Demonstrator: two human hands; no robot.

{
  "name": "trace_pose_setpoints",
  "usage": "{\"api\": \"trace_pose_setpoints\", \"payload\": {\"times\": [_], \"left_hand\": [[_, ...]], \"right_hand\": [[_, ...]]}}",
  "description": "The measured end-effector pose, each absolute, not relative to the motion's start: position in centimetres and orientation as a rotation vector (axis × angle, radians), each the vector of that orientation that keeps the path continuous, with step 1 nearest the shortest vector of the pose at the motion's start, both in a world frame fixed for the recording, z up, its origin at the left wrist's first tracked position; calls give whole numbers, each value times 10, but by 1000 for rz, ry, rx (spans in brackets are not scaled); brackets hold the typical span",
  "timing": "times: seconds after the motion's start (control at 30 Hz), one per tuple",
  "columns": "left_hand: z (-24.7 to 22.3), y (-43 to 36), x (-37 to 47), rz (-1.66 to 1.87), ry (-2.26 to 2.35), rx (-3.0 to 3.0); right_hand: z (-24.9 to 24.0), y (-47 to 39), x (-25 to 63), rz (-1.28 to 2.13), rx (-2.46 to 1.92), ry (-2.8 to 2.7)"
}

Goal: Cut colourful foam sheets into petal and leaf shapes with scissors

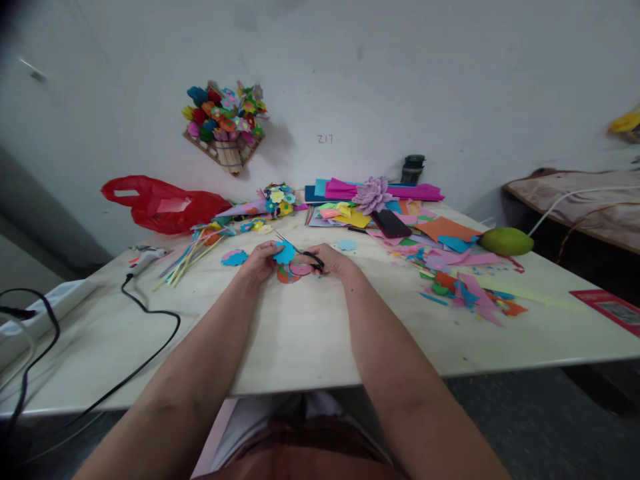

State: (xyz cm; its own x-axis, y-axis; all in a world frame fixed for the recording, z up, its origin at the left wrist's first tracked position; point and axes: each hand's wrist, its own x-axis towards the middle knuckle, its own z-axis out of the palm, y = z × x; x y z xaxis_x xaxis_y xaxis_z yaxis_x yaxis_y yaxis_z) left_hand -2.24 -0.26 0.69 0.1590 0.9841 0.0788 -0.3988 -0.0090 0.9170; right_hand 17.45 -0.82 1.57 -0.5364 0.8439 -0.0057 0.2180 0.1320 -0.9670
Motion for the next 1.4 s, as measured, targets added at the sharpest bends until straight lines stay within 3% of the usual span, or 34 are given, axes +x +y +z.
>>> {"api": "trace_pose_setpoints", "payload": {"times": [1.4], "left_hand": [[6,-1,-24,1230,811,1029]], "right_hand": [[24,-16,166,1388,-1055,-1792]]}}
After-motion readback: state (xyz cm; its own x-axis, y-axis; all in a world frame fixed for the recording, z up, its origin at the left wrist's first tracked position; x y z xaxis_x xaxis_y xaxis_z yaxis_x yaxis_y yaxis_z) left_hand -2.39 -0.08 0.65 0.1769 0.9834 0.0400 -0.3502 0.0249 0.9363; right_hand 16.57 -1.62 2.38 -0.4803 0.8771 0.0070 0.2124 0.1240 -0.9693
